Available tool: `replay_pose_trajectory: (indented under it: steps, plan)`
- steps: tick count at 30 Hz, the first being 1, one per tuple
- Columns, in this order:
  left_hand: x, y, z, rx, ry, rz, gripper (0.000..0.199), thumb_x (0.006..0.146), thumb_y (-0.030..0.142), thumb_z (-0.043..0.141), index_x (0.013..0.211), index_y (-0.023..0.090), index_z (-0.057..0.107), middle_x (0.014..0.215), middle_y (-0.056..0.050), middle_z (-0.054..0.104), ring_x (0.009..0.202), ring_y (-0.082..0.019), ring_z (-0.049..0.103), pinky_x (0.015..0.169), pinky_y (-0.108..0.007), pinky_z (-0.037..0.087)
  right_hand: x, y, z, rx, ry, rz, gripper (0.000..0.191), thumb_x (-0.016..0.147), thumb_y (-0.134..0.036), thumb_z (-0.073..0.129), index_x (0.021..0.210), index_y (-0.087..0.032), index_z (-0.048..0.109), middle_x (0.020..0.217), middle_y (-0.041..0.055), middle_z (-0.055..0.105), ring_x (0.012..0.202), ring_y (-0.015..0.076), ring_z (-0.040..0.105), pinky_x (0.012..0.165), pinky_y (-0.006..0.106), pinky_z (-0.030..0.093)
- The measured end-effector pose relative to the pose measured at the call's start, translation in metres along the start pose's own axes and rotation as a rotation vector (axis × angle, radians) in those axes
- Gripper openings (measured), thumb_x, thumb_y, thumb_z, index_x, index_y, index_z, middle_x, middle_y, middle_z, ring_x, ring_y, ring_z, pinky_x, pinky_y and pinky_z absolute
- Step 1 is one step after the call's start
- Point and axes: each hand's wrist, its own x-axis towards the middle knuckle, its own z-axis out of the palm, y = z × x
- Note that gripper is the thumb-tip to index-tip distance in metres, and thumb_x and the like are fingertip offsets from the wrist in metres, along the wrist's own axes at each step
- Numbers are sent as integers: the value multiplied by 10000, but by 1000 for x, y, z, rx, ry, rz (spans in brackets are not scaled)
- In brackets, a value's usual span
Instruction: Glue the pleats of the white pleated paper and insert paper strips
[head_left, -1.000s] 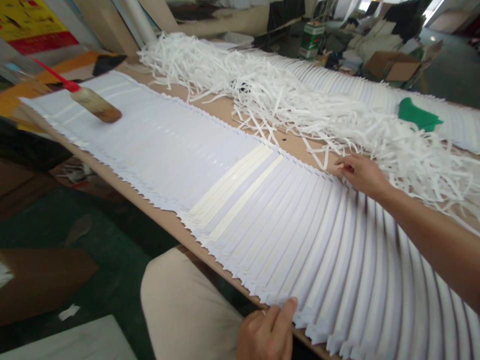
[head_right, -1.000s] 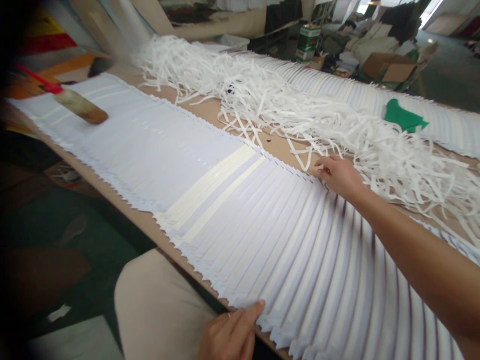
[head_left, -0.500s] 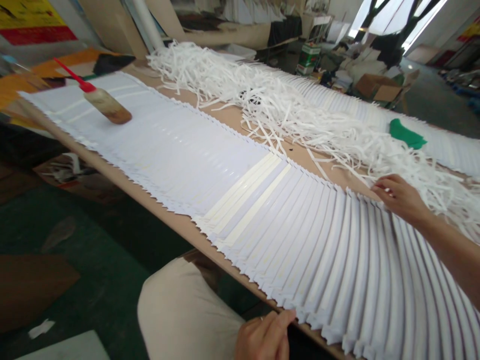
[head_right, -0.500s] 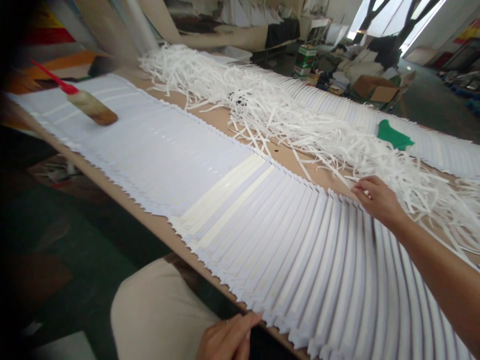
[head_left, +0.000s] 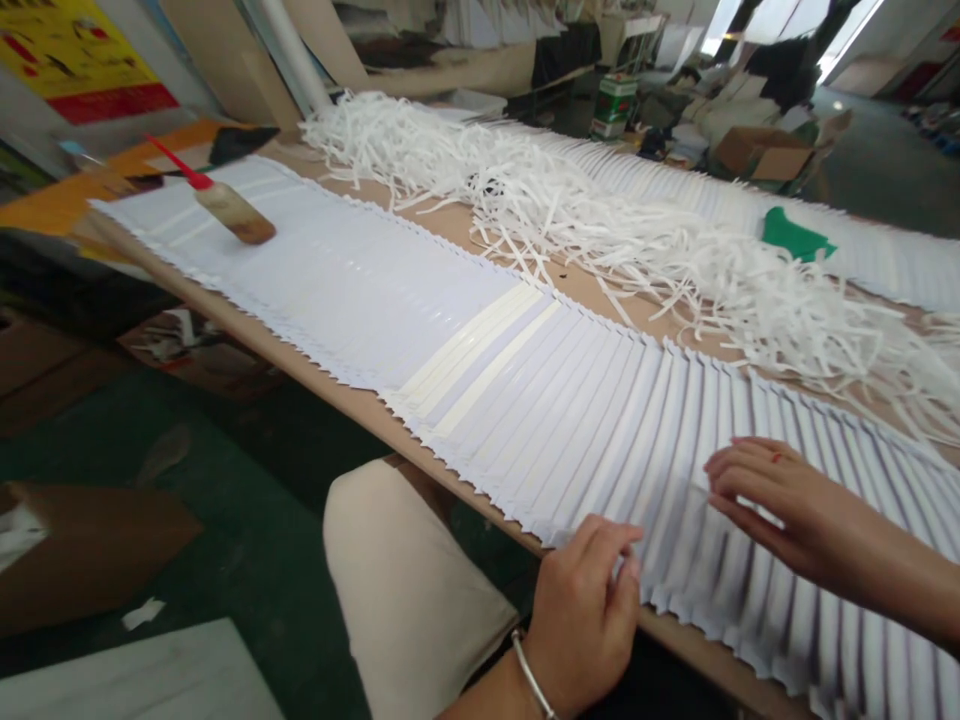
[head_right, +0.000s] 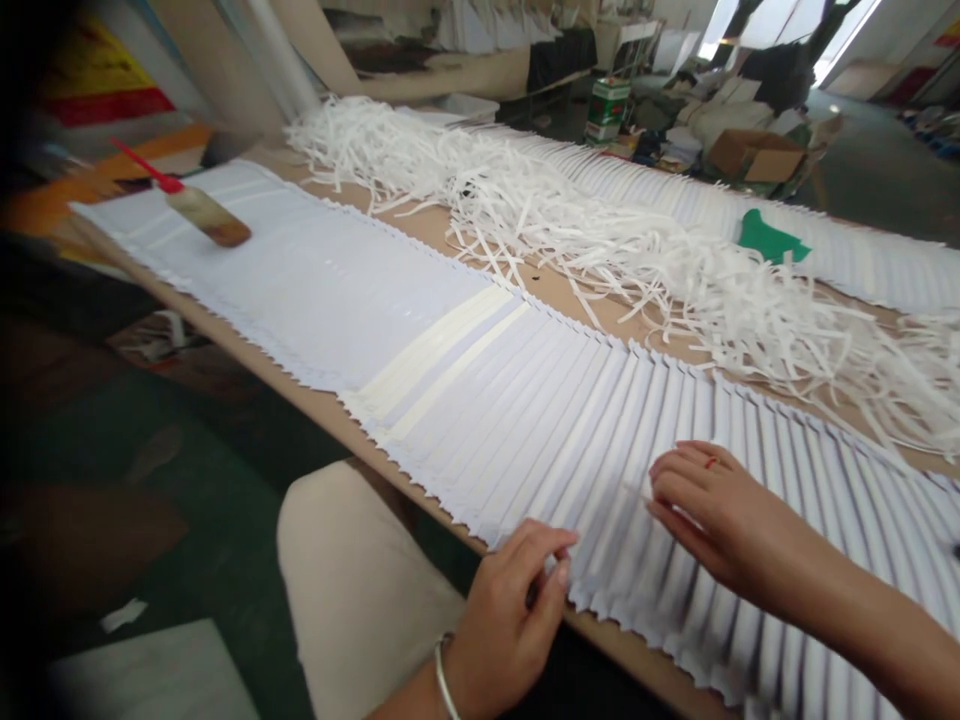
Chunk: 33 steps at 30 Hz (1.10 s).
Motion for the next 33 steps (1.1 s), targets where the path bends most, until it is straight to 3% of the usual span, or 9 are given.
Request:
replay_pose_trajectory:
  steps: [3,6,8,15,19,24,30,33]
  plan:
    - [8,12,13,16,-27,-66,375,1053,247,556,1417,177,612,1292,-138,715,1047,-230,724,874,-347,613,-2,-22,21,214,-133,-108,295,1104,-377,464,905,-250,642,876,75,735,832,223,704,799,356,533]
    - [7,16,16,47,-109,-119,233,1073,271,528,1187,188,713,1050,-79,763,902,-213,717,816,-321,567,-7,-34,37,338,-251,-72,318,1132,-403,417,929,-244,602,825,36,711,731,183,677,669,301,446]
    - [2,14,15,40,-134,-169,248,1080,257,503,973,199,719,865,-34,737,800,-188,692,757,-290,518,-7,-38,43,392,-299,-31,323,1134,-419,411,935,-244,595,814,21,704,722,177,677,661,297,425]
    - [-13,-5,4,-93,-11,-444,238,1029,283,584,828,205,687,684,21,663,655,-144,622,647,-247,436,26,-44,60,493,-250,88,268,1059,-449,533,943,-247,665,799,10,726,702,175,664,662,286,443]
    - [-18,-15,-10,-61,42,-508,221,1030,305,580,860,204,679,660,32,646,627,-138,615,628,-243,429,56,-51,68,436,-223,83,251,1020,-417,544,910,-247,693,748,10,735,660,173,654,634,284,423]
    - [-27,-21,-28,92,87,-438,194,1052,264,557,923,199,687,695,25,670,620,-131,628,615,-244,430,84,-57,67,199,-302,107,245,975,-421,557,918,-249,722,755,39,765,703,229,714,639,317,407]
    - [-33,-27,-32,328,106,-177,173,1095,212,516,1071,176,683,940,-37,788,803,-163,753,738,-269,537,98,-58,62,106,-353,125,228,974,-415,563,948,-251,719,807,49,793,760,241,759,665,313,440]
    - [-34,-31,-31,456,78,-72,215,1114,213,478,1176,167,679,967,-48,793,811,-180,762,749,-301,568,101,-59,61,78,-365,116,227,980,-408,562,947,-249,720,803,49,792,754,236,760,658,308,442]
